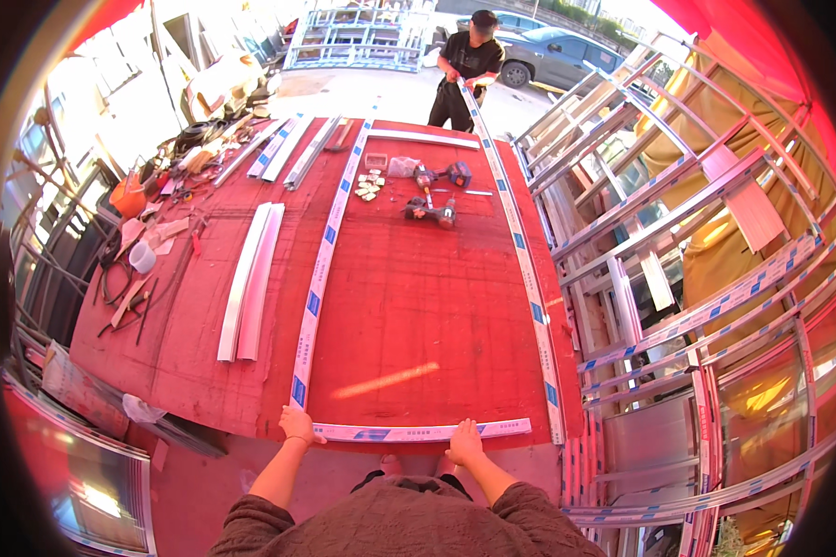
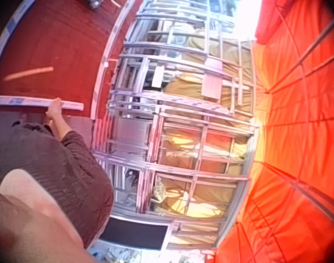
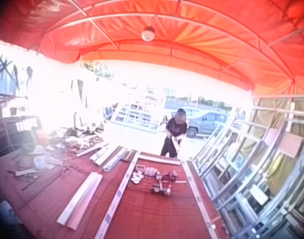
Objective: The person positions and aligns long aluminum window frame profiles on a red workbench, repeatedly adjusting their placement to form a rectangular frame. A coworker is visible across the bench handling tools and small parts. The person lifts and repositions the profiles multiple times, checking alignment by hand.
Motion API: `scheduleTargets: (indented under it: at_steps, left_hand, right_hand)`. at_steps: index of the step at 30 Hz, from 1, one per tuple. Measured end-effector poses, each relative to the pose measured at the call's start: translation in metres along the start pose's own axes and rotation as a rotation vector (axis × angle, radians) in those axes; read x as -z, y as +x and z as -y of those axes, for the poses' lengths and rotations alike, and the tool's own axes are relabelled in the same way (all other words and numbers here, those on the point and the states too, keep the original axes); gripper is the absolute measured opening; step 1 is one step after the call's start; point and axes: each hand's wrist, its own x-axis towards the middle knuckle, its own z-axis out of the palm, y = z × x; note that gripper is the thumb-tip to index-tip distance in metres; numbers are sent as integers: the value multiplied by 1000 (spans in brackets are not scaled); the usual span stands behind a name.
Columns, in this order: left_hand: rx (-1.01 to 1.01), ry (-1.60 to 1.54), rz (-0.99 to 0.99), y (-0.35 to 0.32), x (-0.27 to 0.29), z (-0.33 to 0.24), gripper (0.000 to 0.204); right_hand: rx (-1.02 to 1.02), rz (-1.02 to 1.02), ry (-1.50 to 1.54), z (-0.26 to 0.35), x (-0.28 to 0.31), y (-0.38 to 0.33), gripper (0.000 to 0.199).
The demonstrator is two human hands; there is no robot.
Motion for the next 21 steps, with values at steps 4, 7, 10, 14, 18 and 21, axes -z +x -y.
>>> scheduleTargets:
  at_steps: [4, 7, 10, 14, 18, 21]
  left_hand:
    - [0, 17, 5, -2, 3, 0, 151]
    - [7, 16, 12, -3, 3, 0, 151]
    - [10, 8, 19, -2, 3, 0, 150]
    - [9, -6, 19, -1, 2, 0, 150]
    - [9, 24, 24, 1, 1, -2, 149]
    - [11, 29, 35, 1, 1, -2, 148]
  right_hand:
    - [-19, 5, 65, -2, -5, 3, 100]
    - [-18, 8, 75, -2, -7, 4, 102]
    - [-15, 14, 73, -3, -8, 5, 102]
    - [-14, -19, 84, -3, -7, 4, 103]
    - [-7, -9, 83, -4, -5, 2, 103]
    - [-7, 3, 91, -5, -4, 2, 101]
